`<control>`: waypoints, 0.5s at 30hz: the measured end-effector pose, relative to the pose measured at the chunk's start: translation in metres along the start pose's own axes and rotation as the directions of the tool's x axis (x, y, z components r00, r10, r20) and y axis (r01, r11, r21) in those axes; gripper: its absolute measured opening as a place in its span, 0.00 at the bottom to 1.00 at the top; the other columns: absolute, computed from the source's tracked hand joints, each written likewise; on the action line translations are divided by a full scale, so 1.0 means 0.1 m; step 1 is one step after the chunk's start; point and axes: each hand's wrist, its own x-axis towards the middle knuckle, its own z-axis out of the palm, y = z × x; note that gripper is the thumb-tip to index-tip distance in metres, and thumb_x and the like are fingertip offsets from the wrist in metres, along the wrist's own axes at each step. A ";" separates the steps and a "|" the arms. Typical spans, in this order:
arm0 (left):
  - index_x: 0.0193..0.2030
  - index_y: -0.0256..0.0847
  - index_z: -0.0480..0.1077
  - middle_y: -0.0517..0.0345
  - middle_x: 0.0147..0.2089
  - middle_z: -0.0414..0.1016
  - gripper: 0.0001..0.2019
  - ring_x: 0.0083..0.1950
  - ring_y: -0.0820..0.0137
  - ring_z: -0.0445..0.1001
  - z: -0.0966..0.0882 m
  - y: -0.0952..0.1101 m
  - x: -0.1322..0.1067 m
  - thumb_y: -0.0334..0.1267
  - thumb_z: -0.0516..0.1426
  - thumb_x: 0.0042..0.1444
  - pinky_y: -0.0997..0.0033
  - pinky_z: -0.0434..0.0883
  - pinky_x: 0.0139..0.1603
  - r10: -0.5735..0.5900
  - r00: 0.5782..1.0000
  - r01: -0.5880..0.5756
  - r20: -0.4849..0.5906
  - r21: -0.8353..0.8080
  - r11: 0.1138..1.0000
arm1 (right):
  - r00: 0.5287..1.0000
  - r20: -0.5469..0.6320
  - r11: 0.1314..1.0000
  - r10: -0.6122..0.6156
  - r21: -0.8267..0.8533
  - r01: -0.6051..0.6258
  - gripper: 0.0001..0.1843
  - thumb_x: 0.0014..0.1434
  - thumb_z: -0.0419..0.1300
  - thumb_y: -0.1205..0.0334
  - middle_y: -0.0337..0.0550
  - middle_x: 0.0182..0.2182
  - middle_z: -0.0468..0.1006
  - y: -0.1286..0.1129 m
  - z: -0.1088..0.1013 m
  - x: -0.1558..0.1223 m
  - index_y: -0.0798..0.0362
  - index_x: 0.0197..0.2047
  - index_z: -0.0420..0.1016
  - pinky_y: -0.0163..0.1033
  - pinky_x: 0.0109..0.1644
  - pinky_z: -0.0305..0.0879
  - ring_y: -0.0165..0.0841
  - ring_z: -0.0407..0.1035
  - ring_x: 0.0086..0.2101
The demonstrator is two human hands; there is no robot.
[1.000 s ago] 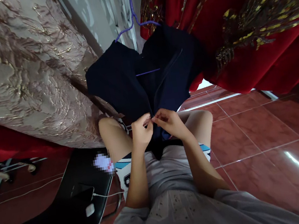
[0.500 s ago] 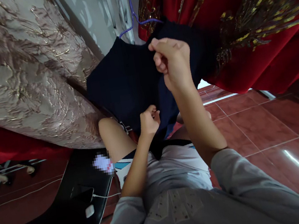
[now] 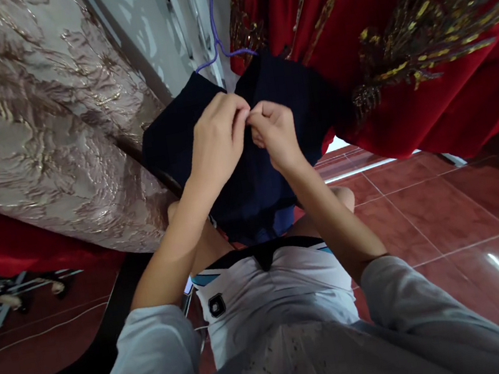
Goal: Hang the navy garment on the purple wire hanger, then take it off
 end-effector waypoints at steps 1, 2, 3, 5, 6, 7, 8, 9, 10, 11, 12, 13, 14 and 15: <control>0.52 0.41 0.75 0.50 0.48 0.74 0.09 0.55 0.57 0.76 0.00 -0.02 0.00 0.40 0.60 0.69 0.59 0.68 0.66 -0.005 1.000 0.005 0.013 0.010 1.000 | 1.000 0.003 1.000 0.014 -0.010 -0.014 0.27 0.63 0.66 0.39 0.30 0.18 0.55 0.04 -0.01 -0.01 0.49 0.29 0.61 0.33 0.23 0.48 0.24 0.50 0.20; 0.54 0.41 0.74 0.50 0.48 0.74 0.10 0.55 0.57 0.75 -0.01 -0.05 0.00 0.40 0.61 0.68 0.59 0.68 0.66 -0.016 1.000 0.016 0.011 -0.002 1.000 | 1.000 0.007 1.000 0.018 -0.015 -0.018 0.27 0.62 0.66 0.37 0.30 0.19 0.55 0.05 -0.02 -0.02 0.49 0.30 0.61 0.33 0.23 0.49 0.24 0.51 0.20; 0.54 0.41 0.74 0.50 0.48 0.74 0.11 0.57 0.56 0.75 -0.02 -0.07 -0.01 0.40 0.62 0.68 0.58 0.67 0.67 -0.032 1.000 0.032 0.001 -0.034 0.999 | 1.000 0.010 1.000 0.013 -0.016 -0.013 0.27 0.62 0.66 0.37 0.31 0.20 0.56 0.05 -0.03 -0.02 0.49 0.30 0.62 0.33 0.24 0.50 0.25 0.52 0.20; 0.50 0.41 0.75 0.51 0.46 0.73 0.09 0.61 0.53 0.73 -0.03 -0.10 -0.02 0.41 0.64 0.66 0.56 0.65 0.69 -0.063 0.998 0.061 -0.013 -0.114 0.992 | 1.000 0.012 1.000 -0.010 -0.027 0.010 0.25 0.63 0.65 0.37 0.32 0.21 0.56 0.01 -0.06 -0.01 0.49 0.32 0.63 0.34 0.25 0.51 0.25 0.54 0.21; 0.47 0.41 0.74 0.51 0.45 0.73 0.08 0.63 0.52 0.72 -0.04 -0.11 -0.02 0.41 0.64 0.66 0.55 0.64 0.70 -0.074 0.997 0.072 -0.013 -0.140 0.987 | 1.000 0.006 0.999 -0.027 -0.044 0.027 0.25 0.64 0.64 0.38 0.32 0.21 0.56 -0.01 -0.08 0.00 0.48 0.32 0.63 0.34 0.25 0.52 0.26 0.54 0.22; 0.45 0.40 0.74 0.51 0.44 0.72 0.07 0.64 0.51 0.71 -0.04 -0.11 -0.03 0.41 0.64 0.66 0.54 0.63 0.70 -0.080 0.997 0.078 -0.010 -0.151 0.985 | 0.999 0.000 0.996 -0.045 -0.072 0.044 0.24 0.64 0.64 0.39 0.32 0.21 0.56 -0.02 -0.08 0.02 0.48 0.33 0.63 0.34 0.26 0.51 0.26 0.55 0.22; 0.44 0.40 0.74 0.51 0.44 0.72 0.07 0.65 0.50 0.70 -0.06 -0.12 -0.03 0.41 0.64 0.67 0.53 0.63 0.70 -0.080 0.997 0.077 -0.011 -0.151 0.985 | 0.998 -0.003 0.992 -0.061 -0.112 0.060 0.23 0.64 0.65 0.40 0.33 0.21 0.57 0.00 -0.09 0.02 0.48 0.33 0.64 0.34 0.26 0.51 0.26 0.55 0.22; 0.43 0.41 0.73 0.50 0.45 0.73 0.07 0.66 0.50 0.70 -0.09 -0.13 -0.02 0.42 0.63 0.67 0.53 0.63 0.70 -0.073 0.997 0.070 -0.020 -0.143 0.987 | 0.997 -0.003 0.985 -0.074 -0.159 0.072 0.22 0.64 0.65 0.42 0.32 0.20 0.57 0.05 -0.09 0.02 0.49 0.32 0.64 0.34 0.26 0.50 0.26 0.54 0.22; 0.43 0.41 0.73 0.50 0.46 0.73 0.08 0.66 0.50 0.69 -0.13 -0.15 -0.01 0.43 0.63 0.67 0.53 0.63 0.70 -0.063 0.997 0.056 -0.045 -0.129 0.990 | 0.997 0.002 0.974 -0.080 -0.211 0.079 0.21 0.64 0.65 0.44 0.32 0.20 0.57 0.12 -0.09 0.01 0.49 0.31 0.64 0.35 0.27 0.50 0.26 0.54 0.22; 0.44 0.42 0.72 0.49 0.47 0.74 0.08 0.66 0.51 0.69 -0.20 -0.20 0.00 0.44 0.63 0.68 0.55 0.63 0.70 -0.052 0.995 0.042 -0.090 -0.110 0.993 | 0.997 0.011 0.961 -0.079 -0.267 0.079 0.20 0.64 0.64 0.46 0.32 0.19 0.57 0.20 -0.08 -0.02 0.49 0.30 0.64 0.35 0.27 0.49 0.26 0.53 0.21; 0.44 0.43 0.72 0.49 0.48 0.74 0.08 0.66 0.53 0.68 -0.29 -0.28 0.02 0.44 0.63 0.68 0.56 0.63 0.71 -0.042 0.987 0.028 -0.155 -0.087 0.996 | 0.997 0.018 0.943 -0.071 -0.325 0.073 0.19 0.65 0.64 0.49 0.32 0.18 0.58 0.29 -0.07 -0.06 0.49 0.29 0.63 0.36 0.27 0.50 0.26 0.53 0.20; 0.45 0.43 0.71 0.50 0.50 0.74 0.08 0.66 0.56 0.68 -0.39 -0.38 0.03 0.44 0.62 0.69 0.58 0.62 0.71 -0.035 0.971 0.021 -0.235 -0.059 0.998 | 0.998 0.024 0.922 -0.060 -0.381 0.065 0.18 0.65 0.62 0.52 0.32 0.17 0.60 0.37 -0.05 -0.10 0.49 0.28 0.63 0.36 0.28 0.51 0.26 0.53 0.20; 0.45 0.43 0.71 0.52 0.51 0.74 0.07 0.65 0.60 0.68 -0.49 -0.51 0.04 0.43 0.61 0.70 0.60 0.60 0.72 -0.037 0.943 0.026 -0.331 -0.038 0.999 | 0.998 0.030 0.901 -0.049 -0.429 0.057 0.17 0.65 0.61 0.55 0.32 0.17 0.61 0.45 -0.02 -0.15 0.50 0.27 0.63 0.37 0.30 0.52 0.26 0.54 0.20; 0.46 0.42 0.70 0.54 0.51 0.73 0.06 0.64 0.64 0.68 -0.58 -0.67 0.03 0.42 0.59 0.72 0.62 0.60 0.72 -0.051 0.907 0.042 -0.419 -0.032 0.999 | 0.999 0.039 0.882 -0.038 -0.468 0.052 0.15 0.65 0.60 0.57 0.32 0.17 0.62 0.50 0.01 -0.20 0.50 0.27 0.63 0.37 0.31 0.53 0.26 0.55 0.20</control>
